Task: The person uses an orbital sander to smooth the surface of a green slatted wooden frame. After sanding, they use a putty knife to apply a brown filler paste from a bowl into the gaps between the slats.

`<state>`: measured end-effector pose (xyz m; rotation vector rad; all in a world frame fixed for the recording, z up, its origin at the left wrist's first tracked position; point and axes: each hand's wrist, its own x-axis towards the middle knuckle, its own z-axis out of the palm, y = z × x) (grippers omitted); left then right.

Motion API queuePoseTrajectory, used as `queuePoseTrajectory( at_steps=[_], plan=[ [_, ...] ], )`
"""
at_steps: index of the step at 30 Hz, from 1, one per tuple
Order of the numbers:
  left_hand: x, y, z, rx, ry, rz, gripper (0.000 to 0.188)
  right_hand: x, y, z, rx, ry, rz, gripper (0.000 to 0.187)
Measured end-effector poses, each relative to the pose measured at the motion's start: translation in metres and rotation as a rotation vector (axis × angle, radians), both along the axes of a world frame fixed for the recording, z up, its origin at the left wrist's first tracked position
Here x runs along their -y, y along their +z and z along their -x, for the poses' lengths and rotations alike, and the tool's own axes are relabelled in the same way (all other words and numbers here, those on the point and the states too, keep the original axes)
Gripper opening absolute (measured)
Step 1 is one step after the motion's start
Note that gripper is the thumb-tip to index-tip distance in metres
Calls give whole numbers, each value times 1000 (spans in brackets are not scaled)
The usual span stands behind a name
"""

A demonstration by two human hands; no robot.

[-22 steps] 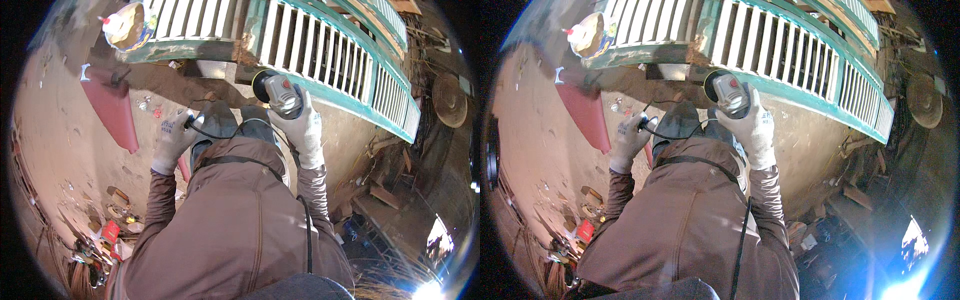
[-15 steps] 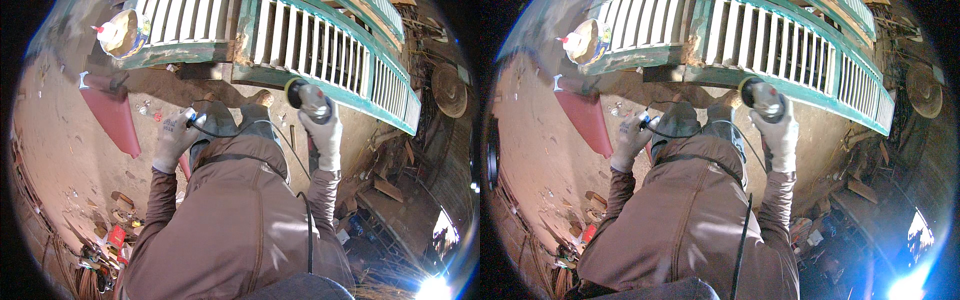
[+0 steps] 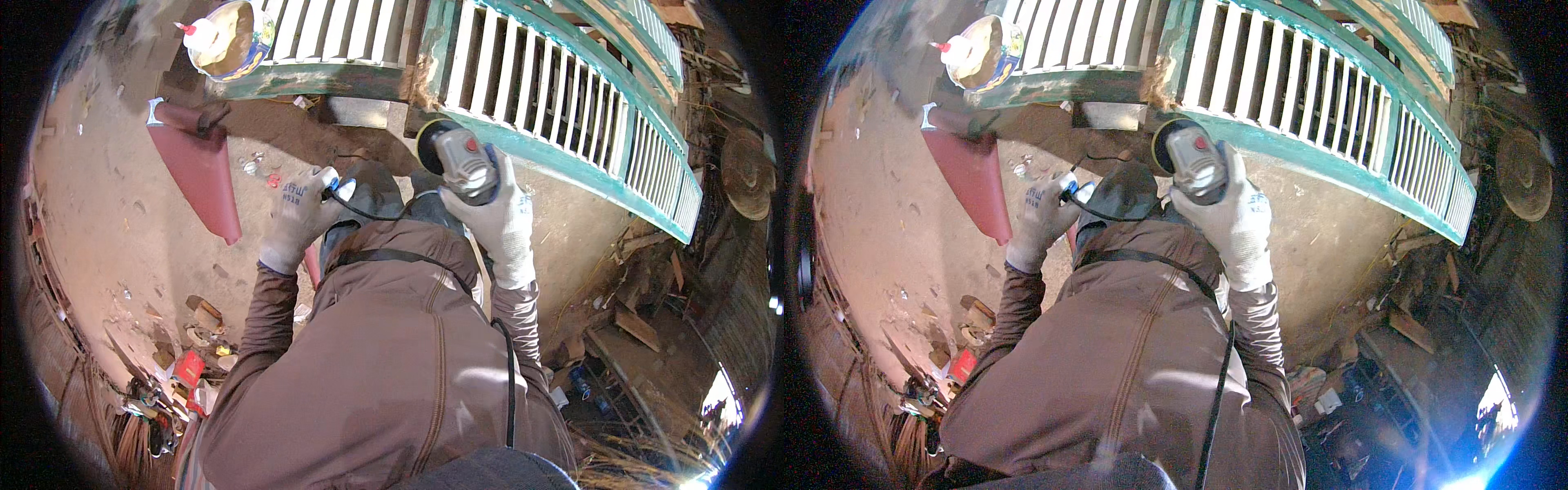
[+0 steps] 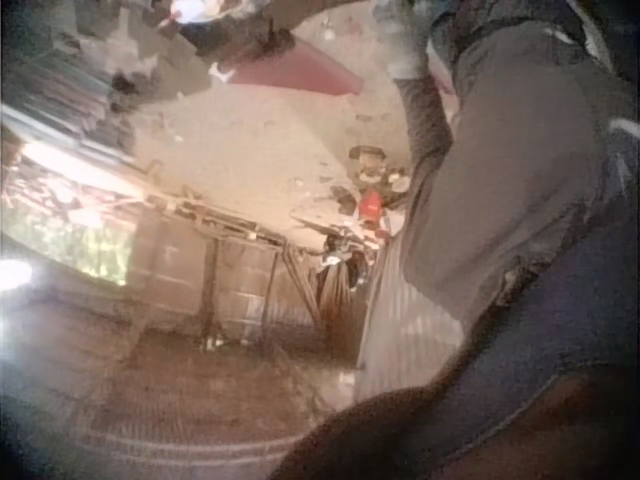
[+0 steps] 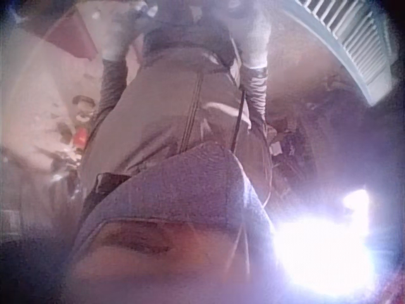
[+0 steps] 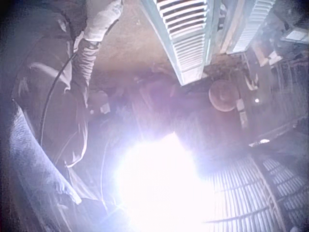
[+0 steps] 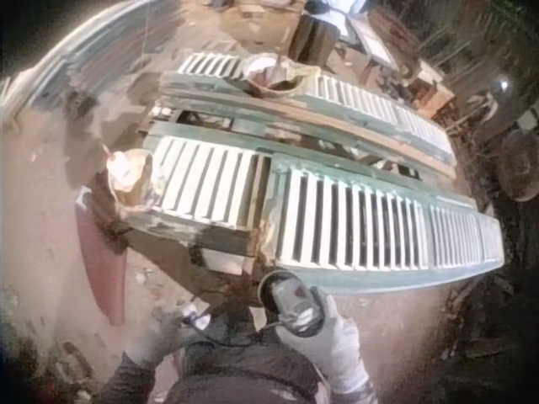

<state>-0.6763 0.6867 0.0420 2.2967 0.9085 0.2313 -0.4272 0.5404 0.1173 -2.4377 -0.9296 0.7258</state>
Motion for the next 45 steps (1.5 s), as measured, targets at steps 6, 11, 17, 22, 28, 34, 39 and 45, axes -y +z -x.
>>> queuePoseTrajectory(
  at_steps=[6,11,17,22,28,34,39,45],
  plan=[
    [-1,-12,8,59,40,40,29,-5,-2,-2,10,-8,32,86],
    [-4,-4,1,-48,64,124,27,25,3,-34,104,-160,45,86],
    [-7,-26,3,53,-10,-44,24,104,-19,-85,126,-429,-81,73],
    [-9,-8,-6,-1,17,-88,28,127,-20,-89,116,-504,-116,68],
    [-9,-16,0,118,91,51,26,100,-9,-65,119,-492,-162,68],
    [-14,-13,-6,213,99,43,24,83,1,-57,29,-498,-255,65],
    [-21,-7,-12,238,107,25,28,77,7,-63,-136,-566,-354,65],
    [-23,19,-35,242,157,51,25,55,7,-102,-141,-411,-439,67]
  ],
)
